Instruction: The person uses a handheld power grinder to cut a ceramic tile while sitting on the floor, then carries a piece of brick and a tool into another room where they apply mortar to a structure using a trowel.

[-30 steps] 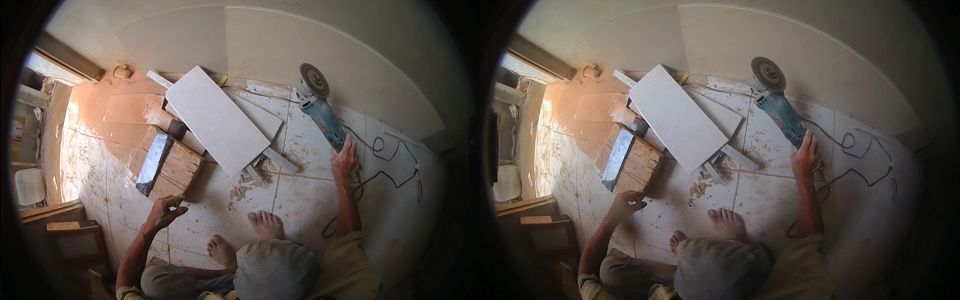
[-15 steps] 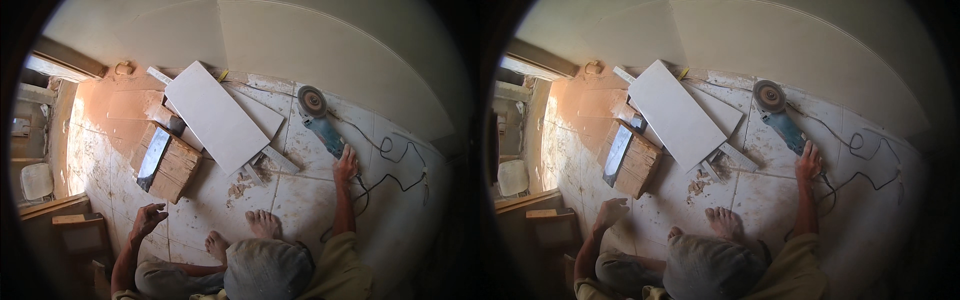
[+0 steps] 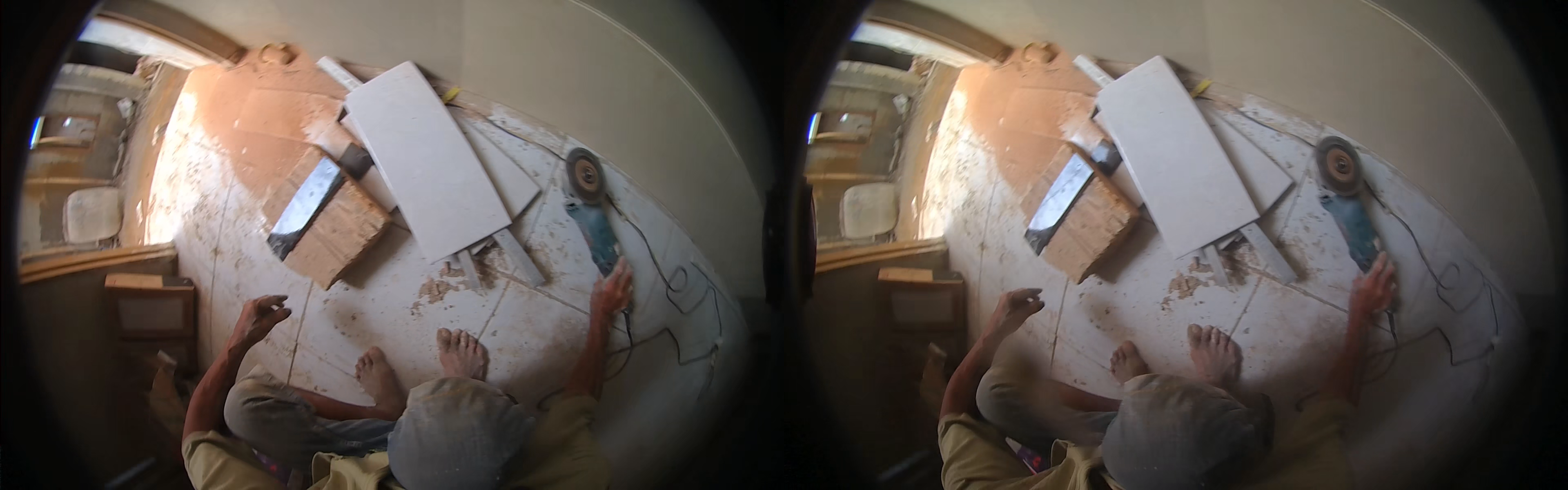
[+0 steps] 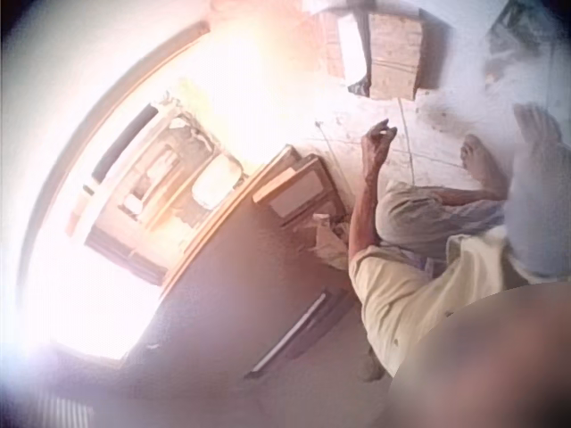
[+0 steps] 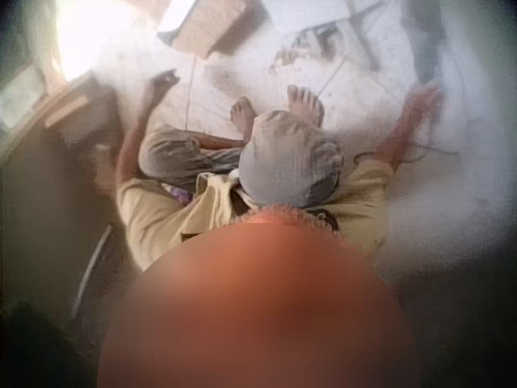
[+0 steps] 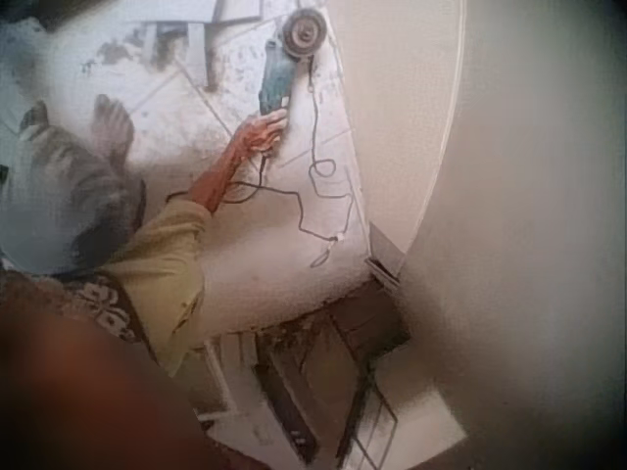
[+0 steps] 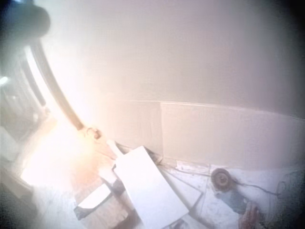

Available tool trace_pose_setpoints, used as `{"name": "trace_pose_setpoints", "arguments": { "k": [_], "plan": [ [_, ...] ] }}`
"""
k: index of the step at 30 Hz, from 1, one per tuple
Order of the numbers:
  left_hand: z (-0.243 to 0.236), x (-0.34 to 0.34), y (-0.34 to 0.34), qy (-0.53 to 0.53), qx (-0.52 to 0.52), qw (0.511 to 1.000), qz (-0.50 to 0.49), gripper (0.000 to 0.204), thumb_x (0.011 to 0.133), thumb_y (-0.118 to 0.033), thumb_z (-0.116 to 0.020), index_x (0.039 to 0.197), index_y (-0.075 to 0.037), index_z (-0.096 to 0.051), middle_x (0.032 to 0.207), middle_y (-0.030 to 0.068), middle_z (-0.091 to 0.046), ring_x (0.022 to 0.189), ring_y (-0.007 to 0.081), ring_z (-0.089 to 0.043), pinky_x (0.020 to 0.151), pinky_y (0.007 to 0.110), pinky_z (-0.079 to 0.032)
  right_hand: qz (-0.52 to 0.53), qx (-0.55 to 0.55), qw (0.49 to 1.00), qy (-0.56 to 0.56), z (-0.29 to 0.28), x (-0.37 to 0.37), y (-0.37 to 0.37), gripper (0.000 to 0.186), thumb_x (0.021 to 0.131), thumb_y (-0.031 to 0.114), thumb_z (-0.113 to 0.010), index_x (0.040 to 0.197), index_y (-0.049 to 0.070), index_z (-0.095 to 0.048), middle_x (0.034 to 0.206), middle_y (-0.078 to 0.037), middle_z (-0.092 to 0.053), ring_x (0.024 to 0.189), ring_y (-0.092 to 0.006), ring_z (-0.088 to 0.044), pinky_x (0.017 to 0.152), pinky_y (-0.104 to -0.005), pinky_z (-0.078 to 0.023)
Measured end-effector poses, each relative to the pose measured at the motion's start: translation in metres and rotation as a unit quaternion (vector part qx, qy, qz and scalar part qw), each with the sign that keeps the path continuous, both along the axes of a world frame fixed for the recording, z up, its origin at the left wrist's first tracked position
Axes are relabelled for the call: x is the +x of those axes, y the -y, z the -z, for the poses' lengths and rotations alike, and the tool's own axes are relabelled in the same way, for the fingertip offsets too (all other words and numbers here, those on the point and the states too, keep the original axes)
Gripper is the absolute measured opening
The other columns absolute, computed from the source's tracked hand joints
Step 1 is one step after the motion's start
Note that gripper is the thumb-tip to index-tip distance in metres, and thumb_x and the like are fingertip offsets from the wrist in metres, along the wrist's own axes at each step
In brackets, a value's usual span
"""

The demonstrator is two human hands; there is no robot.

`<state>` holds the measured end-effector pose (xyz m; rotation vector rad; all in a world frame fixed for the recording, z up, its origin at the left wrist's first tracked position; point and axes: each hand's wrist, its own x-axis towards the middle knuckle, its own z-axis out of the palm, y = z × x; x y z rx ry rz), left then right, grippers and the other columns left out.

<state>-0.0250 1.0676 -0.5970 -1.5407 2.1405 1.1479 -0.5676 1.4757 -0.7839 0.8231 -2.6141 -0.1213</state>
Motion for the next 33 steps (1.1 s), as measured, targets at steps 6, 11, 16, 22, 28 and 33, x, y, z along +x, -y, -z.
{"name": "trace_pose_setpoints", "arguments": {
  "k": [6, 11, 16, 22, 28, 33],
  "plan": [
    [0.001, 0.007, 0.007, 0.01, 0.026, 0.998, -0.05, 0.038, 0.081, -0.025, -0.07, 0.109, 0.001, -0.066, 0.102, 0.0149, -0.068, 0.086, 0.018, -0.065, 0.074, 0.03, -0.051, -0.005, 0.015, 1.0, -0.019, 0.005, -0.006, -0.006, 0.069, 0.074, 0.019, -0.073, 0.135, 0.013, -0.042, 0.119, -0.013, -0.054, 0.102, -0.0317, -0.059, 0.079, -0.0413, -0.051],
    [0.01, 0.018, 0.017, -0.041, 0.043, 0.992, -0.108, 0.047, 0.083, -0.028, -0.069, 0.115, 0.005, -0.061, 0.101, 0.0162, -0.067, 0.085, 0.0181, -0.063, 0.076, 0.031, -0.05, 0.004, 0.02, 1.0, 0.01, 0.021, -0.02, -0.018, 0.07, 0.072, 0.006, -0.065, 0.137, 0.011, -0.039, 0.121, -0.015, -0.053, 0.108, -0.0316, -0.057, 0.082, -0.0399, -0.05],
    [0.032, 0.036, 0.038, -0.106, 0.051, 0.97, -0.214, 0.053, 0.085, -0.033, -0.068, 0.121, 0.004, -0.058, 0.095, 0.0147, -0.067, 0.079, 0.0173, -0.061, 0.071, 0.03, -0.05, -0.001, 0.048, 0.999, -0.007, 0.025, -0.024, -0.024, 0.073, 0.07, 0.007, -0.066, 0.138, 0.01, -0.038, 0.124, -0.016, -0.052, 0.109, -0.0324, -0.056, 0.084, -0.0413, -0.049],
    [0.057, 0.023, 0.062, -0.166, 0.113, 0.922, -0.332, 0.06, 0.088, -0.036, -0.065, 0.129, 0.003, -0.048, 0.098, 0.0131, -0.066, 0.081, 0.0188, -0.063, 0.068, 0.032, -0.052, 0.006, 0.067, 0.997, -0.042, 0.022, -0.026, -0.032, 0.06, 0.075, 0.011, -0.062, 0.133, 0.013, -0.045, 0.118, -0.009, -0.056, 0.1, -0.027, -0.061, 0.075, -0.0415, -0.051],
    [0.08, 0.019, 0.07, -0.211, 0.129, 0.9, -0.358, 0.043, 0.092, -0.037, -0.058, 0.12, -0.004, -0.054, 0.097, 0.0112, -0.065, 0.078, 0.0181, -0.064, 0.065, 0.032, -0.055, 0.024, 0.074, 0.996, 0.033, 0.0, -0.01, -0.005, 0.08, 0.067, 0.014, -0.073, 0.138, 0.012, -0.038, 0.128, -0.013, -0.049, 0.11, -0.0307, -0.056, 0.086, -0.0459, -0.047],
    [0.087, 0.002, 0.083, -0.228, 0.152, 0.884, -0.379, 0.03, 0.091, -0.033, -0.061, 0.105, -0.006, -0.057, 0.092, 0.0094, -0.062, 0.079, 0.0205, -0.066, 0.067, 0.036, -0.057, 0.011, 0.054, 0.998, 0.022, -0.004, -0.011, -0.005, 0.091, 0.061, 0.012, -0.08, 0.14, 0.013, -0.035, 0.123, -0.017, -0.051, 0.109, -0.0349, -0.055, 0.086, -0.0436, -0.048]
  ]
}}
